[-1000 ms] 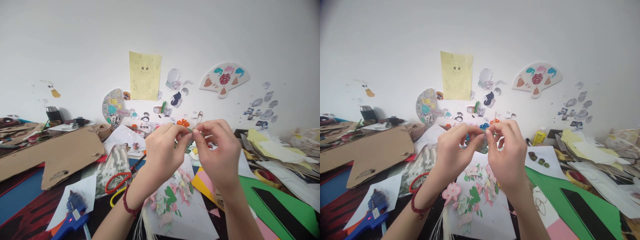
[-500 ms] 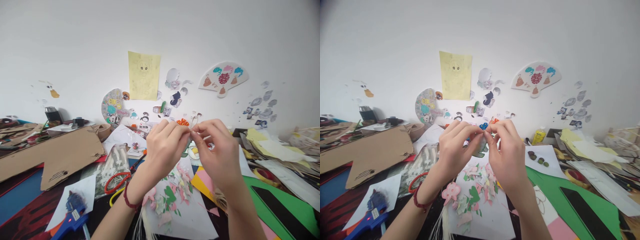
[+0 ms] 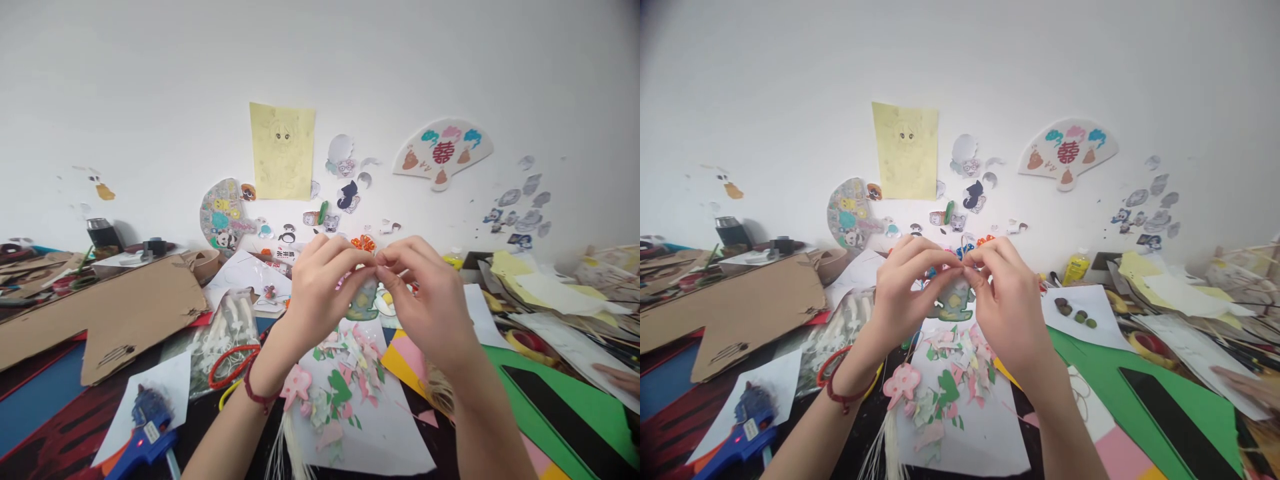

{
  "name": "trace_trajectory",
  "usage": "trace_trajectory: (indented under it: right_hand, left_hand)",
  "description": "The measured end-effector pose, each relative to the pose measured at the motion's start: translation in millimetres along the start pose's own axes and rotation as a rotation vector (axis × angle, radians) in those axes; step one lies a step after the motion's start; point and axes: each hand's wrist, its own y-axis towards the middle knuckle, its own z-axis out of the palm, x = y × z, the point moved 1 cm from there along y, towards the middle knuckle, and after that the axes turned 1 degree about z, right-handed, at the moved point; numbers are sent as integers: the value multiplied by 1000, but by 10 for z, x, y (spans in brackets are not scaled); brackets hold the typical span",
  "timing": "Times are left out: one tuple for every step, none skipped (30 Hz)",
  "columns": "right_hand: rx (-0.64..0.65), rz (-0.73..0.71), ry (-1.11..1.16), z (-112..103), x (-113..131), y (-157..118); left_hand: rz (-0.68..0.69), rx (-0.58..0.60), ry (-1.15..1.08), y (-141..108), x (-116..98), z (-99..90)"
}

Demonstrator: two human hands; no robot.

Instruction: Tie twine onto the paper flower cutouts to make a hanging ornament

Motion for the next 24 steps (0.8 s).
trace_trajectory:
  right_hand:
    - [3, -9, 3, -2, 3, -1]
    - [2, -19, 4, -4, 8, -2]
    - [-1, -32, 2, -6, 14, -4]
    - [-6, -44, -2, -7, 19, -6]
    - [-14, -55, -8, -7, 24, -7]
    - [-23, -65, -14, -6, 28, -6]
    - [-29, -72, -18, -6, 31, -5]
    - [-35, -75, -19, -6, 33, -2]
    - [-39, -77, -15, -7, 36, 1]
    - [-42, -76, -7, -12, 39, 4]
    - [-42, -75, 3, -19, 43, 7]
    - [-38, -70, 15, -28, 48, 9]
    - [-30, -62, 28, -41, 52, 11]
    - [-22, -52, 43, -54, 56, 11]
    - [-10, -39, 57, -69, 58, 12]
    - [1, -24, 72, -82, 59, 11]
    - [11, -9, 86, -95, 58, 10]
    - [20, 2, 96, -105, 57, 9]
    - [27, 6, 103, -114, 55, 8]
    - [32, 3, 103, -121, 53, 6]
    - [34, -6, 97, -127, 52, 6]
    - [33, -22, 88, -133, 52, 5]
    - [33, -42, 77, -138, 53, 5]
    - [37, -61, 67, -143, 55, 6]
  left_hand:
    - [-18, 3, -37, 7, 4, -7]
    - [-33, 7, -67, 13, 8, -15]
    - [-46, 15, -87, 17, 10, -23]
    - [-56, 27, -96, 19, 12, -32]
    - [-66, 38, -94, 20, 14, -39]
    - [-74, 48, -85, 19, 14, -46]
    - [-80, 55, -72, 17, 14, -52]
    - [-83, 60, -60, 15, 14, -58]
    - [-82, 62, -53, 13, 12, -65]
    - [-79, 63, -54, 12, 11, -71]
    - [-78, 68, -61, 11, 11, -79]
    - [-83, 80, -74, 10, 12, -86]
    - [-92, 97, -96, 10, 15, -94]
    - [-106, 118, -122, 10, 20, -101]
    - [-123, 140, -152, 10, 27, -108]
    - [-142, 160, -184, 9, 34, -115]
    - [-157, 177, -217, 10, 40, -121]
    - [-170, 189, -247, 10, 46, -127]
    - [-180, 199, -272, 12, 50, -132]
    - [-189, 210, -290, 13, 54, -136]
    - [-192, 220, -303, 16, 57, -139]
    - [-195, 231, -311, 18, 59, -141]
    - [-196, 239, -316, 21, 61, -143]
    - [-195, 244, -320, 23, 64, -145]
